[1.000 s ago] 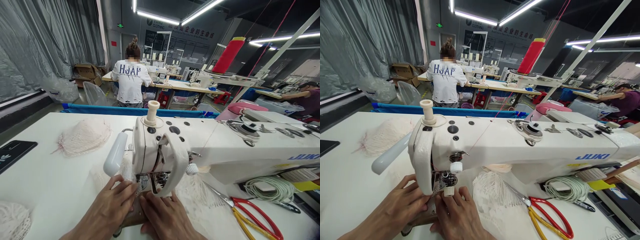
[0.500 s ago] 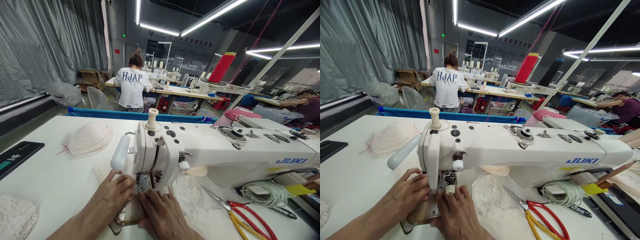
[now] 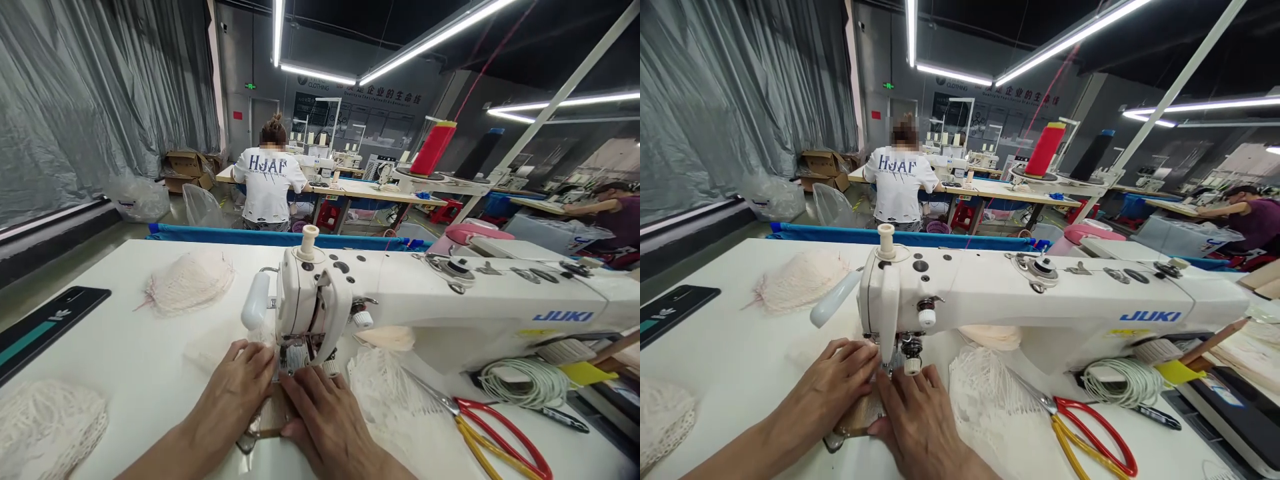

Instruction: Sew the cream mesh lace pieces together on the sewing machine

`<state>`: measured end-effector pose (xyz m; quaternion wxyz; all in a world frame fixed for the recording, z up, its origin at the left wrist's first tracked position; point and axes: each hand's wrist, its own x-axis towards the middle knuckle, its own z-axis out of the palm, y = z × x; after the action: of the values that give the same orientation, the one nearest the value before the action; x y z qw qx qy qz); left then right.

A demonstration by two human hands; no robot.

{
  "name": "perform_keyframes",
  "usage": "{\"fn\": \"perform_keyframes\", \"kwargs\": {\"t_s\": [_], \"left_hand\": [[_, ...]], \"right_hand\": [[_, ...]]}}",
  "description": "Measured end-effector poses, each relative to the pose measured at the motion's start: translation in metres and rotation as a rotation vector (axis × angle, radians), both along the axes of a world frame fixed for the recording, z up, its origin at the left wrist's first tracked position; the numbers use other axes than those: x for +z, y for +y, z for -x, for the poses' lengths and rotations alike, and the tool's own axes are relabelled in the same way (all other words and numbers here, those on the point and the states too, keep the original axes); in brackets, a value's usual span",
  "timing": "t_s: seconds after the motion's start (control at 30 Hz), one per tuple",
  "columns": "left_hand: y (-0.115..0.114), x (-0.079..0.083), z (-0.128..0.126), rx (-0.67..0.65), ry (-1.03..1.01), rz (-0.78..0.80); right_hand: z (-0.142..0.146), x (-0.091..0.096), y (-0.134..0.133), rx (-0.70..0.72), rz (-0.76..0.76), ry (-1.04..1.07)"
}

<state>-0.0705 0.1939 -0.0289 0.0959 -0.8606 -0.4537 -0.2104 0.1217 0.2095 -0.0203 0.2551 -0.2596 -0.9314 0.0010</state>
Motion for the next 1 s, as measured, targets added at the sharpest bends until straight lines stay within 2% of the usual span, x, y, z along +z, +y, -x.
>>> {"fn": "perform_keyframes", "kwargs": {"t_s": [0.13,0.27,0.37,0.53,0.73,0.87,1.0], "left_hand": [[-0.025,0.001,-0.014,-0.027,-0.05,-0.029],[-0.037,0.013,-0.011,-0.07,-0.105,0.065],[-0.033,0.015,-0.005,-0.052,-0.079,0.087],[-0.024,0.007,-0.005,-0.028,0.023,0.071],[-0.007,0.007,-0.004,0.014,-0.017,0.022],[0.003,0.007,0.0,-0.005,-0.029,0.045],[-0.001,0.006,-0.002,-0.023,-0.128,-0.021]], "right_hand": [[-0.004,-0.003,-0.002,0.03,0.009,0.03],[-0.009,-0.004,-0.005,0.049,0.048,0.078],[-0.01,-0.002,-0.005,0.037,0.051,0.08],[-0.009,-0.001,-0.001,-0.012,-0.009,0.076],[-0.008,-0.008,0.011,-0.101,-0.123,0.049],[-0.008,-0.012,0.016,-0.119,-0.105,-0.001],[-0.011,-0.007,0.013,-0.098,-0.029,-0.022]]}}
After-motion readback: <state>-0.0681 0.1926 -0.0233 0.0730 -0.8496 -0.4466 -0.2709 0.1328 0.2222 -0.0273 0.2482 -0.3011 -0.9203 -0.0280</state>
